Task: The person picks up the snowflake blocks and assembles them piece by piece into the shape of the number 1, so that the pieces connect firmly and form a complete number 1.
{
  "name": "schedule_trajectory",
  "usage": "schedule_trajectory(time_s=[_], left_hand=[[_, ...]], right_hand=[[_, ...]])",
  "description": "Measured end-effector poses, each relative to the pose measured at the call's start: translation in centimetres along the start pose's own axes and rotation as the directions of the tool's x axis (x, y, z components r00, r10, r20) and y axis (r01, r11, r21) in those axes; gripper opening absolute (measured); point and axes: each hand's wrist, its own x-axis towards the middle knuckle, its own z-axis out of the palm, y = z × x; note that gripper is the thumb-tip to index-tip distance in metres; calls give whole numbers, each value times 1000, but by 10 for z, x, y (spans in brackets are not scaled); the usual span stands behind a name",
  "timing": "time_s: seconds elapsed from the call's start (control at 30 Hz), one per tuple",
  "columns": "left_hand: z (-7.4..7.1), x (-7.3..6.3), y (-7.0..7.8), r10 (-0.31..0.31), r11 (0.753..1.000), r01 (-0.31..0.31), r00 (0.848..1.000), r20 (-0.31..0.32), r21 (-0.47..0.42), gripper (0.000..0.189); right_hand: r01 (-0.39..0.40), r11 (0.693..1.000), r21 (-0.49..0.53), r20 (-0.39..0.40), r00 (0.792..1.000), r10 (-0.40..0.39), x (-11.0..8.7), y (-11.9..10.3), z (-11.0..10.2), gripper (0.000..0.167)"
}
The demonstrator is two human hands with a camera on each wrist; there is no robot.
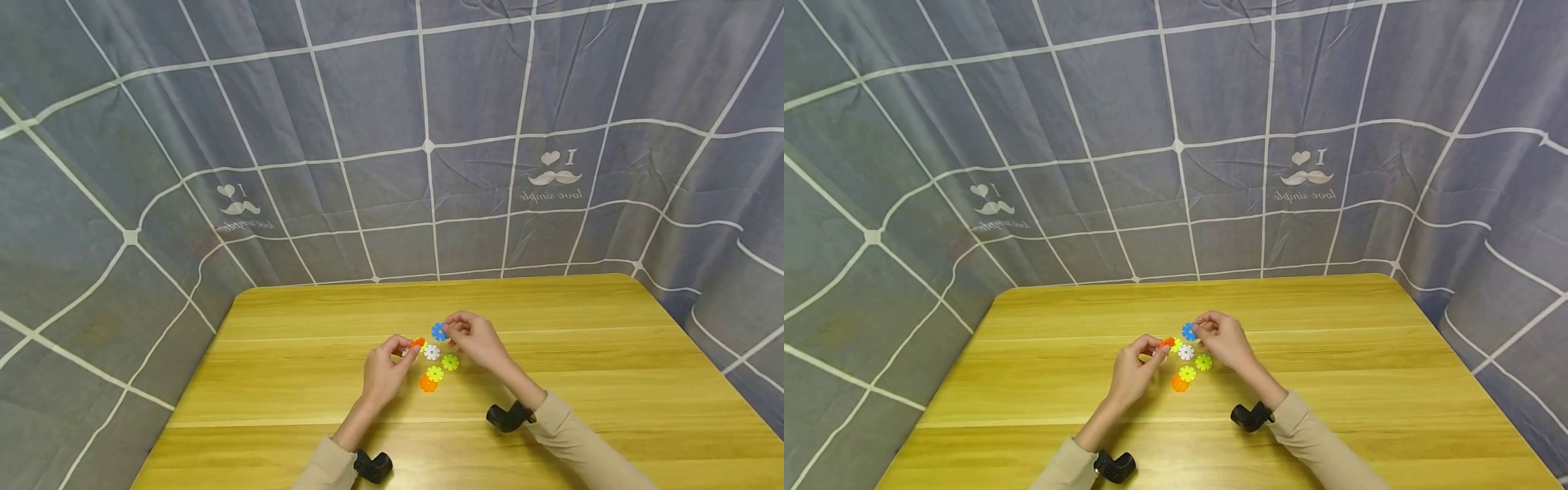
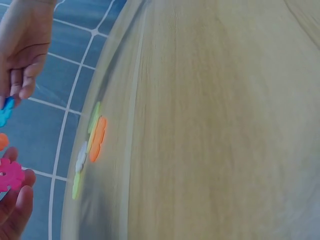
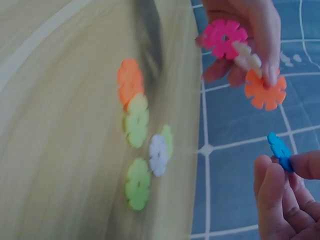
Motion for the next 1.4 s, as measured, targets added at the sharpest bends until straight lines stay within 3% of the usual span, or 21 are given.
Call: schedule_trajectory(time_s=[0.5, 0.77, 1.13, 1.4], left_hand=[[1, -2, 3, 33, 999, -33, 999, 22, 18, 17], [4, -3, 2, 91, 995, -89, 995, -31, 48, 14], [7, -7, 6, 226, 974, -219, 963, -148, 62, 9], [14, -8, 7, 260, 964, -246, 952, -161, 104, 13]], right_hand=[[29, 998, 58, 12, 999, -30, -3, -16, 9, 19], [16, 998, 65, 16, 1000, -17, -5, -19, 13, 21], [49, 995, 90, -50, 998, -45, -10, -22, 18, 14], [28, 995, 96, -59, 998, -22, -12, -18, 19, 12]])
